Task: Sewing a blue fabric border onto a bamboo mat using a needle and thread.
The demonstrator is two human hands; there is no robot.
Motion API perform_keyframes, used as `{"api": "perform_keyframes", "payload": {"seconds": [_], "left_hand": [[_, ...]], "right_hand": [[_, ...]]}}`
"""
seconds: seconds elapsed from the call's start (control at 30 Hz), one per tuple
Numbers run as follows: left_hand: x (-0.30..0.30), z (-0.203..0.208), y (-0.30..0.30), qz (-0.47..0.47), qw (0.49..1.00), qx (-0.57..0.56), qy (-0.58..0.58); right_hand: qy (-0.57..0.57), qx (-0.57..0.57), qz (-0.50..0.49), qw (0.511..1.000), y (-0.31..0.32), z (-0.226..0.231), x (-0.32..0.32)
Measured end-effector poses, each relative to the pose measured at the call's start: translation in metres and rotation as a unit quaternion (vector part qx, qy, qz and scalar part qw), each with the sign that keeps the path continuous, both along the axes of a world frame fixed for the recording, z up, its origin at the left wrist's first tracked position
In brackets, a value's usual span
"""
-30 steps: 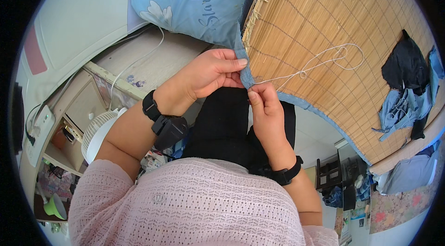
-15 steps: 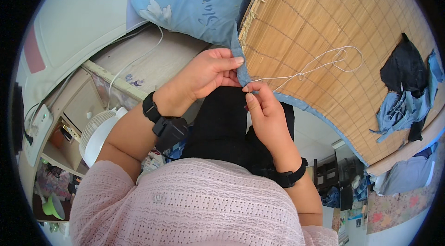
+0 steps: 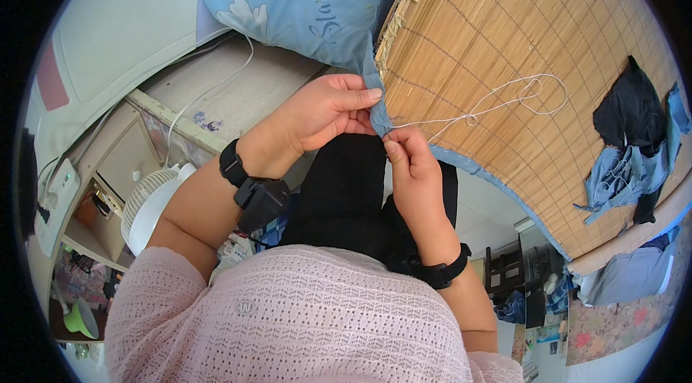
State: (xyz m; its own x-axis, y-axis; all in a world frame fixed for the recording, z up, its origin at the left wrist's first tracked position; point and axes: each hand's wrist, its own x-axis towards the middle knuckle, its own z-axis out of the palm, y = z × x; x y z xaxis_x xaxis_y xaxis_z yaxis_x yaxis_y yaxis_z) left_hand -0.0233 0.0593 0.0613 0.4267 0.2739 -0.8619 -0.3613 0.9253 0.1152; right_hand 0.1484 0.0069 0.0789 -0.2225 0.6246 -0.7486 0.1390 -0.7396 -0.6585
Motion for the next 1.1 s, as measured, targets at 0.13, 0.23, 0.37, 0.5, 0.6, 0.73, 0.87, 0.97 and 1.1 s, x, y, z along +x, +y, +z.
{"api": "perform_keyframes", "payload": {"seconds": [0.13, 0.23, 0.37, 0.5, 0.6, 0.73, 0.87, 0.97, 1.1], "left_hand": [[0.000, 0.000, 0.000, 0.005, 1.000, -0.002, 0.002], [0.000, 0.002, 0.001, 0.004, 1.000, -0.002, 0.006], [-0.001, 0.002, 0.001, 0.010, 1.000, -0.006, 0.009], [-0.001, 0.001, 0.001, 0.018, 1.000, -0.006, 0.008], [-0.001, 0.001, 0.001, 0.014, 1.000, -0.008, 0.015], [-0.003, -0.002, -0.003, 0.027, 0.999, 0.008, 0.021], [-0.004, -0.003, -0.001, 0.023, 0.999, 0.005, 0.029], [-0.006, -0.002, 0.001, 0.016, 1.000, 0.015, 0.019], [-0.007, -0.004, 0.002, 0.002, 1.000, 0.017, 0.000]], "right_hand": [[0.011, -0.030, -0.026, 0.999, 0.000, 0.000, -0.001], [0.027, -0.043, -0.046, 0.998, 0.000, -0.002, -0.002], [0.035, -0.055, -0.054, 0.996, 0.002, -0.002, -0.004], [0.040, -0.065, -0.062, 0.995, 0.003, -0.002, -0.007], [0.036, -0.066, -0.062, 0.995, 0.005, 0.001, -0.008], [0.031, -0.069, -0.006, 0.997, 0.012, 0.012, -0.006], [0.024, -0.070, 0.026, 0.997, 0.017, 0.015, 0.002], [0.033, -0.109, 0.037, 0.993, 0.019, 0.015, 0.007], [0.001, -0.023, 0.071, 0.997, 0.019, 0.008, 0.011]]}}
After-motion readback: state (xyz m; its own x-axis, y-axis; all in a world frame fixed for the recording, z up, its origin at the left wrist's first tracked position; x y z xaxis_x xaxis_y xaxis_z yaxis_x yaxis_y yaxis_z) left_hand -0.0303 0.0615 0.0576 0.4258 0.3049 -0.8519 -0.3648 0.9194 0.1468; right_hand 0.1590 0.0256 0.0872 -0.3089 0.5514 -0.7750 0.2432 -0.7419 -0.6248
